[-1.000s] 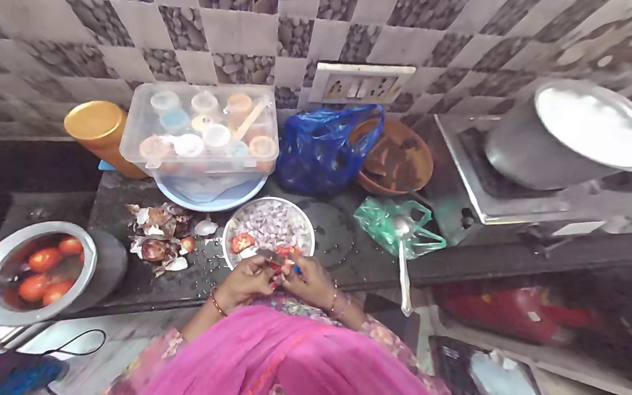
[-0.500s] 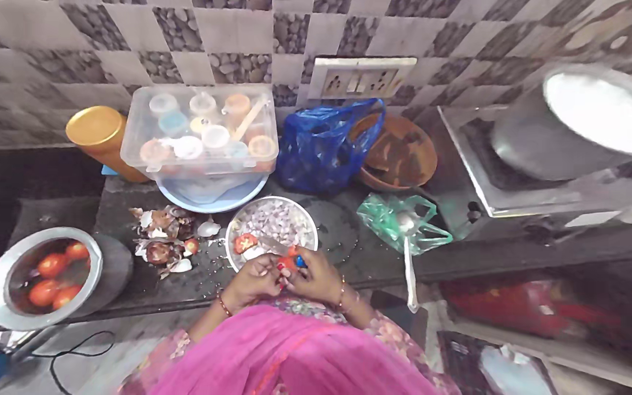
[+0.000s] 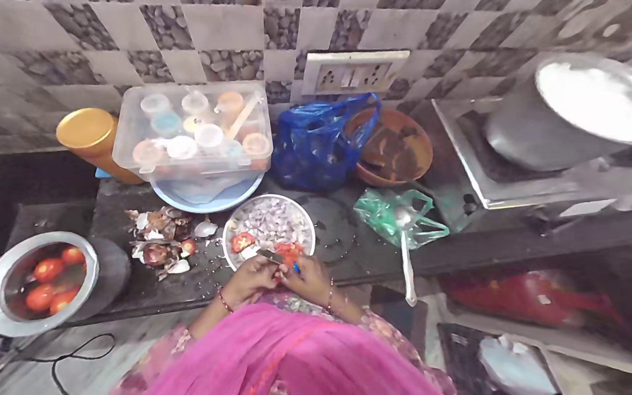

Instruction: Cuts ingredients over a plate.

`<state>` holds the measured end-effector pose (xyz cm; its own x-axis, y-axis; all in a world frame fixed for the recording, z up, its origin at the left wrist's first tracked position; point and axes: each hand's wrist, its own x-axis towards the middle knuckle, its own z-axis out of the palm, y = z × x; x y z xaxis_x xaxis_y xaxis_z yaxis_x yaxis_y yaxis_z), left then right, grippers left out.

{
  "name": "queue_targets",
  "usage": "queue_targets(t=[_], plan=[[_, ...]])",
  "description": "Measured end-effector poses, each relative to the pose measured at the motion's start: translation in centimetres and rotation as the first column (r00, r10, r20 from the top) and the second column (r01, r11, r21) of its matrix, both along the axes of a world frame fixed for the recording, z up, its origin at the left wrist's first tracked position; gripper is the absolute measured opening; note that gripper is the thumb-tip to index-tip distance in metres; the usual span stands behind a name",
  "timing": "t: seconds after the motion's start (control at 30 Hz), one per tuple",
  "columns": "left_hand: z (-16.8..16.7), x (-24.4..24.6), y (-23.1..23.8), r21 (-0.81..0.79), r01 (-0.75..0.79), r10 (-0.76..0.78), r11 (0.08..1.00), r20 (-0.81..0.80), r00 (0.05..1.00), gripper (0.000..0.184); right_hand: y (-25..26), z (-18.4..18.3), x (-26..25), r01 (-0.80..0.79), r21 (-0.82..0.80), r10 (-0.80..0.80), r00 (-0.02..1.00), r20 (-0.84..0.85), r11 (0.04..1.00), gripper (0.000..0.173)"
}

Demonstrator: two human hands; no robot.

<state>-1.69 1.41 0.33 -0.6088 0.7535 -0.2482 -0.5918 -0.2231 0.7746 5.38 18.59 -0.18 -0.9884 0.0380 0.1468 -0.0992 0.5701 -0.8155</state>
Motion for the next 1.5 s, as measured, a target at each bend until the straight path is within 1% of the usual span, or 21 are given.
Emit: queue_targets(t=[0.1, 0.17, 0.2, 0.27, 0.33, 0.43, 0.53, 0.6, 0.67, 0.73, 0.8, 0.9, 0.97, 1.03, 1.07, 1.17, 1.27, 1.37, 1.4, 1.5], plan=[[-0.4, 0.0, 0.2, -0.028, -0.06, 0.061, 0.998, 0.025, 0.998, 0.026, 0.1, 0.2, 0.1, 0.034, 0.05, -0.036, 0.999, 0.038, 0.998, 0.046], [-0.6, -0.1, 0.3, -0.083, -0.137, 0.14, 0.987, 0.033, 0.99, 0.023, 0.6, 0.9, -0.1, 0.089, 0.135, -0.108, 0.985, 0.134, 0.987, 0.048], [-0.8, -0.2, 0.2, -0.13, -0.169, 0.173, 0.977, 0.021, 0.985, 0.022, 1.1, 1.4, -0.3, 0.096, 0.203, -0.136, 0.972, 0.193, 0.974, 0.05], [-1.4, -0.2, -0.1, -0.22, -0.177, 0.179, 0.959, -0.01, 0.984, 0.022, 2.1, 2.5, -0.7, 0.044, 0.362, -0.159, 0.942, 0.296, 0.931, 0.054], [-1.7, 0.0, -0.5, -0.264, -0.148, 0.147, 0.953, -0.023, 0.989, 0.023, 2.9, 2.4, -1.0, -0.015, 0.491, -0.158, 0.938, 0.309, 0.871, 0.052], [-1.9, 0.0, -0.8, -0.267, -0.121, 0.112, 0.956, -0.047, 0.993, 0.026, 3.6, 2.5, -1.8, -0.143, 0.538, -0.132, 0.888, 0.441, 0.831, 0.051], [-1.9, 0.0, -0.8, -0.24, -0.143, 0.133, 0.96, -0.057, 0.989, 0.032, 4.0, 1.9, -2.4, -0.157, 0.573, -0.155, 0.875, 0.458, 0.804, 0.047], [-1.6, 0.0, -0.8, -0.235, -0.148, 0.142, 0.961, -0.04, 0.989, 0.033, 4.1, 2.2, -2.4, -0.138, 0.553, -0.162, 0.873, 0.459, 0.822, 0.047], [-1.5, 0.0, -0.9, -0.212, -0.134, 0.133, 0.968, -0.019, 0.991, 0.032, 4.1, 2.6, -2.2, -0.075, 0.494, -0.169, 0.887, 0.43, 0.866, 0.046], [-1.7, 0.0, -1.1, -0.14, -0.105, 0.106, 0.985, 0.0, 0.994, 0.032, 4.2, 2.6, -1.8, -0.024, 0.425, -0.154, 0.913, 0.379, 0.905, 0.043], [-1.7, 0.0, -1.0, -0.081, -0.08, 0.082, 0.993, 0.016, 0.997, 0.031, 4.2, 2.2, -1.4, -0.011, 0.351, -0.104, 0.946, 0.307, 0.936, 0.042], [-1.0, -0.2, -0.9, -0.042, -0.029, 0.03, 0.999, 0.027, 0.999, 0.031, 3.6, 1.4, -0.8, -0.03, 0.109, 0.014, 0.989, 0.15, 0.994, 0.038], [-0.6, -0.3, -0.9, -0.022, 0.015, -0.014, 1.0, 0.024, 1.0, 0.033, 2.8, 1.9, -0.4, -0.08, -0.014, 0.081, 0.986, 0.148, 0.997, 0.042], [-0.3, -0.2, -0.6, -0.011, 0.039, -0.039, 0.999, 0.01, 0.999, 0.031, 2.3, 2.5, -0.3, -0.115, -0.033, 0.119, 0.979, 0.167, 0.993, 0.055], [-0.1, -0.1, -0.6, -0.003, 0.044, -0.044, 0.999, 0.003, 0.999, 0.03, 2.1, 2.5, -0.4, -0.125, -0.029, 0.128, 0.979, 0.159, 0.992, 0.057], [0.1, -0.1, -0.5, -0.016, 0.039, -0.039, 0.999, -0.012, 0.999, 0.027, 1.8, 2.3, -0.7, -0.16, -0.033, 0.163, 0.975, 0.148, 0.987, 0.053], [0.3, 0.0, -0.7, -0.029, 0.036, -0.037, 0.999, -0.046, 0.998, 0.023, 1.3, 2.4, -0.6, -0.159, -0.022, 0.161, 0.976, 0.144, 0.987, 0.051], [1.0, 0.2, -0.8, -0.19, 0.023, -0.055, 0.982, -0.165, 0.985, 0.021, 0.8, 2.7, -0.4, -0.149, -0.014, 0.149, 0.973, 0.178, 0.989, 0.045], [0.9, 0.2, -0.6, -0.198, 0.022, -0.058, 0.98, -0.182, 0.982, 0.02, 0.8, 2.6, -0.3, -0.138, -0.006, 0.137, 0.975, 0.178, 0.99, 0.044], [-0.7, 0.0, -0.8, -0.072, 0.013, -0.023, 0.997, -0.136, 0.99, 0.016, 0.8, 2.0, -0.4, -0.137, -0.007, 0.136, 0.972, 0.191, 0.991, 0.039]])
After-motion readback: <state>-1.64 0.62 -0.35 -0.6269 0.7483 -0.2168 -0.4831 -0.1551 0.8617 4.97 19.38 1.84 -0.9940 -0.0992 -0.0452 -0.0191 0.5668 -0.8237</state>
